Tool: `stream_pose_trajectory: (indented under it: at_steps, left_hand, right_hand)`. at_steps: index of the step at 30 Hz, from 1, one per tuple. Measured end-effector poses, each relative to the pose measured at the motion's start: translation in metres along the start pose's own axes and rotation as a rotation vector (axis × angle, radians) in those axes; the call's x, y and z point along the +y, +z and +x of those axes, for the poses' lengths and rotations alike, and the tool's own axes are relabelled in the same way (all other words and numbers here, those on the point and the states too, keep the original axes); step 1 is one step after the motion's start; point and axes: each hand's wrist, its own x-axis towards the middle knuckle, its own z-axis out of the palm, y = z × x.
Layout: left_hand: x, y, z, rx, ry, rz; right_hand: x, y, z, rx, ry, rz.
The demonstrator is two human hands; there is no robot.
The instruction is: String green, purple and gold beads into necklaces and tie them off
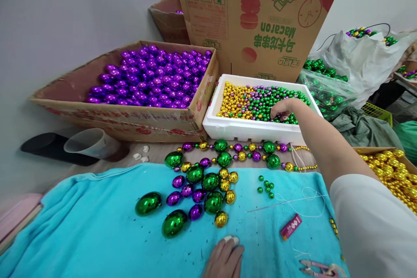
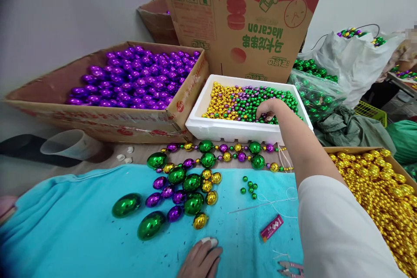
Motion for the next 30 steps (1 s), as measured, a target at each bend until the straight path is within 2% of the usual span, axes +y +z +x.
stream_pose_trajectory:
  at_steps: [4, 9, 13, 16, 18, 19, 22, 24, 26, 28, 30]
  left_hand:
    - [-0.001, 0.005, -0.003, 0.056, -0.005, -0.007]
    - [-0.003, 0.011, -0.004, 0.118, -0.001, -0.022]
    - [-0.002, 0.007, -0.001, 0.102, 0.004, -0.048]
    - [0.004, -0.002, 0.003, 0.054, -0.026, -0.09]
    - [0.007, -0.008, 0.006, 0.0, -0.05, -0.129]
    - [0.009, -0.01, 0.007, -0.029, -0.073, -0.146]
    - [0.01, -0.01, 0.009, -0.106, -0.099, -0.196]
    - [0.011, -0.01, 0.009, -0.134, -0.107, -0.226]
    - [0.012, -0.01, 0.009, -0.144, -0.114, -0.238]
    - [0.012, -0.011, 0.01, -0.15, -0.121, -0.239]
    - [0.013, -0.012, 0.01, -0.156, -0.126, -0.236]
  right_hand:
    - [0.005, -0.003, -0.012, -0.047, -0.092, 0.146]
    - [0.019, -0.005, -0.017, -0.04, -0.23, 0.406]
    - [0.023, -0.01, -0.032, -0.03, -0.324, 0.547]
    - [0.02, 0.002, -0.06, -0.063, -0.497, 0.622]
    - [0.017, 0.028, -0.08, -0.12, -0.607, 0.534]
    - [0.015, 0.046, -0.087, -0.165, -0.628, 0.412]
    - [0.016, 0.122, -0.101, -0.235, -0.642, -0.08]
    - [0.021, 0.176, -0.103, -0.135, -0.697, -0.4]
    - [0.029, 0.221, -0.1, -0.015, -0.667, -0.623]
    - [0.037, 0.25, -0.094, 0.095, -0.623, -0.753]
    - [0.045, 0.264, -0.091, 0.163, -0.61, -0.825]
